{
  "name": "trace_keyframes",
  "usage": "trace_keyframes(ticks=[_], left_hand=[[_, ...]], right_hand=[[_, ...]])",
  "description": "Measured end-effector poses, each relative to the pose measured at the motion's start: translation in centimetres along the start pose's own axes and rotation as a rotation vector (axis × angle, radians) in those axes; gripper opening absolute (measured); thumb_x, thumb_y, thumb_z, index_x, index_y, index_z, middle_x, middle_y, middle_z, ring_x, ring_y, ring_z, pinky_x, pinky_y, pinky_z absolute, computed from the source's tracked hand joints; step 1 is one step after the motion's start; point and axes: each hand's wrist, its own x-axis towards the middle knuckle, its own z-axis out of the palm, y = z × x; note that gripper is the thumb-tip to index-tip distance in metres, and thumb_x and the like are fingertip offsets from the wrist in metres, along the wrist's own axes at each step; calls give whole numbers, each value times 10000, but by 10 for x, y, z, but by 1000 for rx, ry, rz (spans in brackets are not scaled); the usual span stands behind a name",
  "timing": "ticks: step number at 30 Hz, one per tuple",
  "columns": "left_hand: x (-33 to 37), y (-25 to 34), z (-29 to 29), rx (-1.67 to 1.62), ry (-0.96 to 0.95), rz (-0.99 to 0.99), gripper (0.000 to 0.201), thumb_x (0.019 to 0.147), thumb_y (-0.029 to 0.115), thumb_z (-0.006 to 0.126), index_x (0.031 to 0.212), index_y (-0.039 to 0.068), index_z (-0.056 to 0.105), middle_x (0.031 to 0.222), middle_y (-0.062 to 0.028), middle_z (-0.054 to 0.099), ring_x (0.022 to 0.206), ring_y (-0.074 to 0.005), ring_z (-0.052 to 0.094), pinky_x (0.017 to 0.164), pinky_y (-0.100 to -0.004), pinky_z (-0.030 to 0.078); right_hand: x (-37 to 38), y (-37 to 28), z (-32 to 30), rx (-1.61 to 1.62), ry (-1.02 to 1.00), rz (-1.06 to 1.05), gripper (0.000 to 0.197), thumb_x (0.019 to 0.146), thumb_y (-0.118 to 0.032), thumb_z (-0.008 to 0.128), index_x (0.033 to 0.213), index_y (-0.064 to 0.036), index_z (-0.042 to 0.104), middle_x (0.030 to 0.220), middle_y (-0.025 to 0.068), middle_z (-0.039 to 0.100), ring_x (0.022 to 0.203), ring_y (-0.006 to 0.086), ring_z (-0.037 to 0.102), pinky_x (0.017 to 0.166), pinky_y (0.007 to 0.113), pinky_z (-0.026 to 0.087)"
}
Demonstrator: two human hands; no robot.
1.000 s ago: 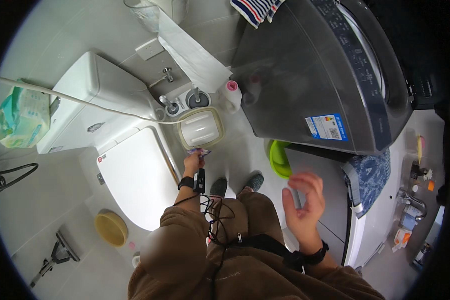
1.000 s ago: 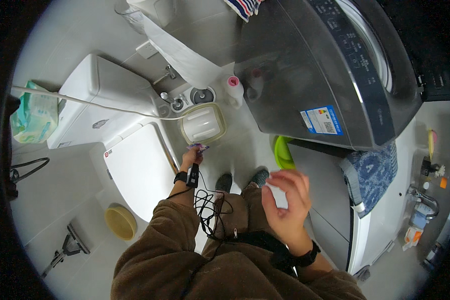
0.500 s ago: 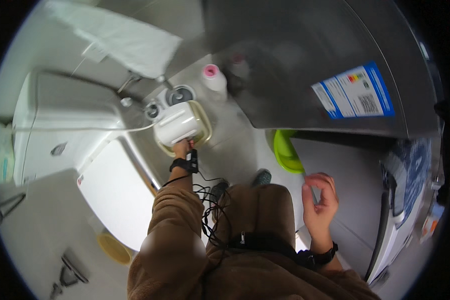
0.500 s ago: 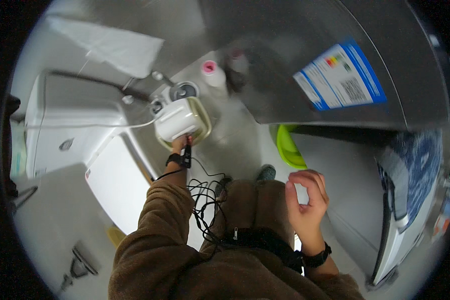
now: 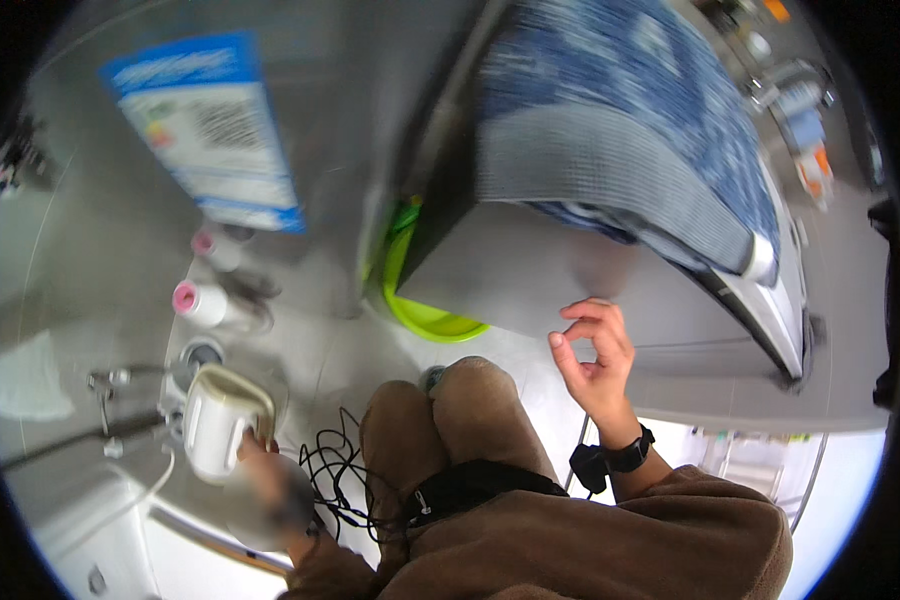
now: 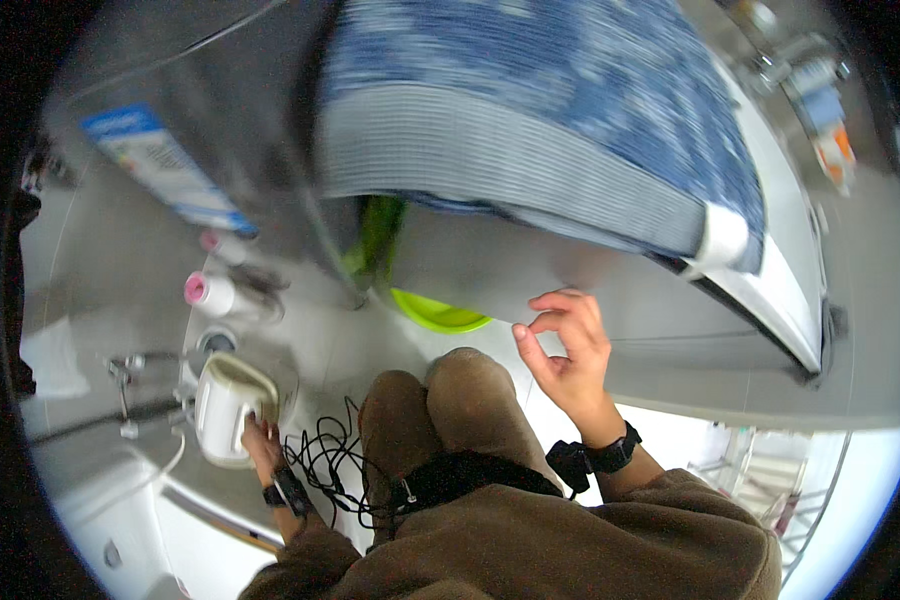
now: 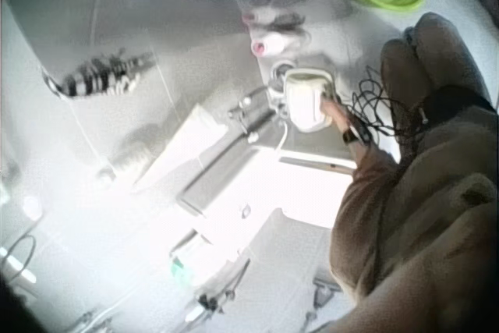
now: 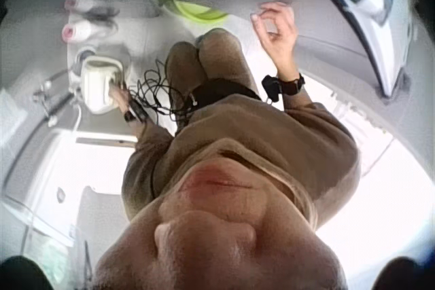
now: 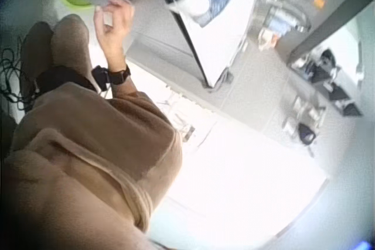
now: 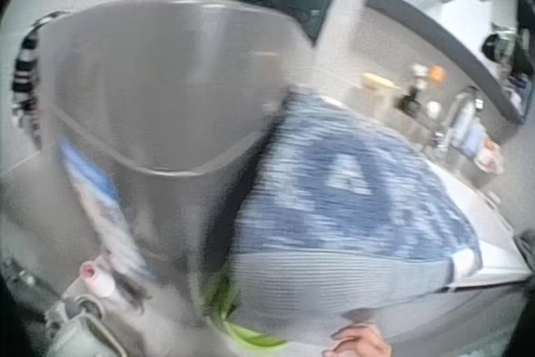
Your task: The person pours liquid detergent into a top-loading washing machine containing clothes, then adds two sachets of laundry detergent. They close the lid and press buttons on the control panel to start the wash cycle.
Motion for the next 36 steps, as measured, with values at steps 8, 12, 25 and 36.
trace_keyframes(ticks=[8, 12, 25, 36], left_hand=[[-40, 4, 36, 632, 89, 1063, 612, 845, 33, 553, 1396, -5, 291, 1320, -185, 404, 987, -260, 500, 807, -357, 467], [-125, 43, 110, 470, -144, 1250, 585, 849, -21, 520, 1391, 33, 309, 1360, -153, 356, 1008, -197, 451, 798, -312, 452], [-402, 124, 264, 520, -983, 2309, 404, 886, 511, 512, 1044, 176, 673, 1151, -47, 606, 1133, -251, 458, 974, -403, 225], [-395, 129, 254, 505, -1235, 2237, 447, 814, 643, 523, 713, 212, 586, 780, 32, 502, 803, -160, 497, 983, -467, 189]], right_hand=[[-32, 52, -94, -712, 685, 182, 474, 784, -76, 699, 1217, -9, 519, 1235, 189, 485, 1190, 312, 425, 995, 400, 339], [-32, 60, -122, -1021, 599, 201, 427, 837, -259, 668, 1178, -34, 546, 1214, 156, 511, 1172, 314, 413, 1014, 409, 260], [-97, -35, -203, -225, 154, 255, 160, 641, -32, 745, 770, 4, 658, 783, 86, 578, 657, 182, 565, 569, 259, 434], [-70, 112, -162, 533, -439, 516, 346, 880, -238, 653, 1124, 6, 631, 837, 83, 683, 754, 125, 649, 708, 288, 531]])
